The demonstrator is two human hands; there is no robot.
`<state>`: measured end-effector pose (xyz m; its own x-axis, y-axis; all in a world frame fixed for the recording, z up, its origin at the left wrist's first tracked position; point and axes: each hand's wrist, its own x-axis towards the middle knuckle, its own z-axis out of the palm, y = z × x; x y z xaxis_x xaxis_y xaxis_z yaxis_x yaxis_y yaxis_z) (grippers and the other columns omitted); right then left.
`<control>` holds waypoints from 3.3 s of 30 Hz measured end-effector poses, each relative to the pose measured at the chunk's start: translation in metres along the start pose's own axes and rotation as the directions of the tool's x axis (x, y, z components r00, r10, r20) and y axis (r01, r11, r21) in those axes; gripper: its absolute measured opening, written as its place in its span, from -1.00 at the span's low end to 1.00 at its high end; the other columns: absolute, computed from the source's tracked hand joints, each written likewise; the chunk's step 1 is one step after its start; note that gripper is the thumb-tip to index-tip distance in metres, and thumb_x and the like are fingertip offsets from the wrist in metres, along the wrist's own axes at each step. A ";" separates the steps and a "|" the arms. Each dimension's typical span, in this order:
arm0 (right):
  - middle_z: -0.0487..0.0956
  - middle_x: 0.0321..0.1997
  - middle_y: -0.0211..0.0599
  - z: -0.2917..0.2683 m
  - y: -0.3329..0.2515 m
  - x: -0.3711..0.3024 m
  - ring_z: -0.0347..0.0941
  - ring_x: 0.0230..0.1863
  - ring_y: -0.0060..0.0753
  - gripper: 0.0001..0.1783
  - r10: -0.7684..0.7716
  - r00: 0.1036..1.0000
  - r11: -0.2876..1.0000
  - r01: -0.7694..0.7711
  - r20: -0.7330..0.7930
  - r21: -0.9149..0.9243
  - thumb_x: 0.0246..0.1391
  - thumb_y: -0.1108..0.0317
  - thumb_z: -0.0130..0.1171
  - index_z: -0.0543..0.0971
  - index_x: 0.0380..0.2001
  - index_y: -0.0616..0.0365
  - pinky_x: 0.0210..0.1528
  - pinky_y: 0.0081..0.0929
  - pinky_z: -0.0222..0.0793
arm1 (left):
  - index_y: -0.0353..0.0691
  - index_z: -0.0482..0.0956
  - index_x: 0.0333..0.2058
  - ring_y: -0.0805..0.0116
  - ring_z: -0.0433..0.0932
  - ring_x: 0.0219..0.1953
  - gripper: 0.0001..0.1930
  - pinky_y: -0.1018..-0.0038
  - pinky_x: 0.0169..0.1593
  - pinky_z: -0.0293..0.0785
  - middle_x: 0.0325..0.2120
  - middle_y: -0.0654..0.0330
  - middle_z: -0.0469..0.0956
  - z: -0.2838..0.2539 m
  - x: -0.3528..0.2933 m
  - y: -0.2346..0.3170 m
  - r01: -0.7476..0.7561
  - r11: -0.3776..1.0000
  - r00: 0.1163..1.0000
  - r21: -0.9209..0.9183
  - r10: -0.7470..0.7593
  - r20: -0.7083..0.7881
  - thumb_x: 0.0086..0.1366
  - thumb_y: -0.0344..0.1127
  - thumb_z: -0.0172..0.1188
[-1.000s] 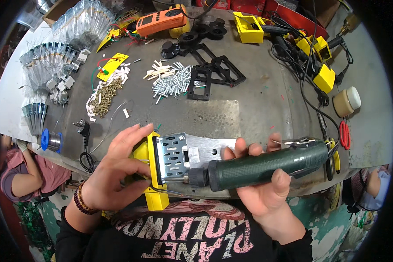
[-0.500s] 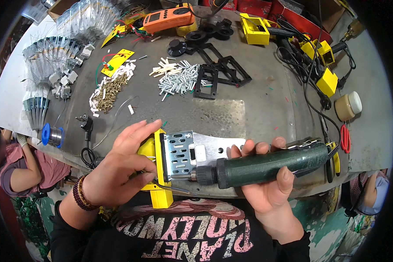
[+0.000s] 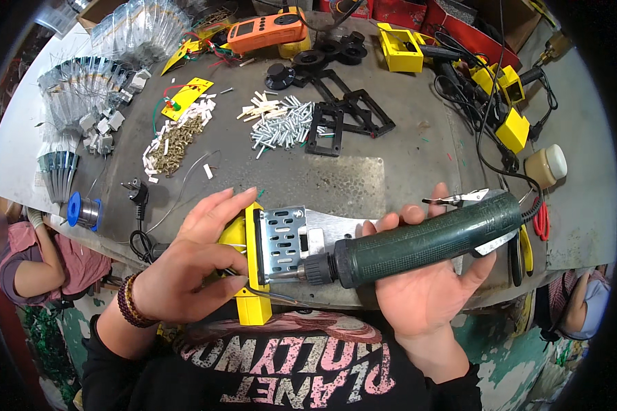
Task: Assembling a yellow electrical component housing with a white plate using an electric screwdriver.
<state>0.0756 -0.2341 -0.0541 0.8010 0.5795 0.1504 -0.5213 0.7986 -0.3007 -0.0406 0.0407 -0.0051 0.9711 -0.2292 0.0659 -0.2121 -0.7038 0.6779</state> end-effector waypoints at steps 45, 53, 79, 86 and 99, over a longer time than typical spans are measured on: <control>0.40 0.31 -0.23 -0.015 -0.007 -0.006 0.21 0.40 -0.02 0.15 0.046 0.994 0.996 -0.053 0.101 0.068 -0.07 -0.48 0.23 0.16 0.43 0.01 0.53 0.28 -0.38 | -0.13 0.61 -0.37 -0.28 0.13 0.37 -0.84 -0.01 0.34 0.09 0.37 -0.04 0.22 -0.002 0.005 0.000 0.043 0.999 0.999 -0.014 -0.043 0.017 0.06 -0.42 0.40; 0.50 0.21 -0.43 -0.024 0.000 -0.015 0.33 0.31 -0.31 -0.30 0.014 0.994 0.998 -0.021 0.111 0.062 -0.01 -0.13 0.43 0.46 0.18 -0.23 0.54 0.21 -0.27 | -0.16 0.60 -0.34 -0.32 0.12 0.37 -0.82 -0.01 0.41 -0.03 0.35 -0.16 0.22 -0.002 0.005 -0.001 0.024 1.000 1.000 -0.012 -0.024 0.010 0.06 -0.43 0.38; 0.54 0.10 -0.49 -0.013 -0.002 -0.016 0.40 0.20 -0.39 -0.50 0.001 0.997 0.998 -0.006 -0.077 -0.069 0.01 -0.01 0.46 0.53 -0.02 -0.19 0.51 0.11 -0.14 | -0.22 0.71 -0.38 -0.29 0.13 0.37 -0.87 -0.01 0.39 -0.01 0.35 -0.15 0.24 -0.001 0.001 -0.001 0.041 0.997 0.999 -0.065 -0.042 -0.007 0.04 -0.41 0.41; 0.51 0.11 -0.52 -0.015 -0.001 -0.017 0.40 0.18 -0.39 -0.51 -0.004 0.998 0.998 0.001 -0.060 -0.066 -0.01 0.04 0.48 0.53 -0.04 -0.18 0.53 0.07 -0.14 | -0.22 0.74 -0.41 -0.27 0.14 0.36 -0.90 0.03 0.37 0.07 0.37 -0.09 0.22 -0.001 0.002 -0.001 0.065 0.997 0.998 -0.049 -0.065 0.006 0.04 -0.40 0.40; 0.49 0.14 -0.50 -0.013 -0.001 -0.016 0.38 0.19 -0.38 -0.38 0.003 1.000 0.999 -0.004 -0.030 -0.035 0.00 0.07 0.48 0.47 0.13 -0.24 0.54 0.04 -0.15 | -0.26 0.77 -0.33 -0.24 0.06 0.39 -0.83 0.09 0.42 -0.02 0.41 -0.08 0.12 -0.005 -0.001 -0.003 0.063 0.996 0.996 -0.060 -0.059 0.069 0.09 -0.38 0.31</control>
<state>0.0666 -0.2463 -0.0685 0.8078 0.5768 0.1214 -0.5141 0.7902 -0.3337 -0.0405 0.0462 -0.0031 0.9722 -0.2329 -0.0247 -0.1435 -0.6756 0.7232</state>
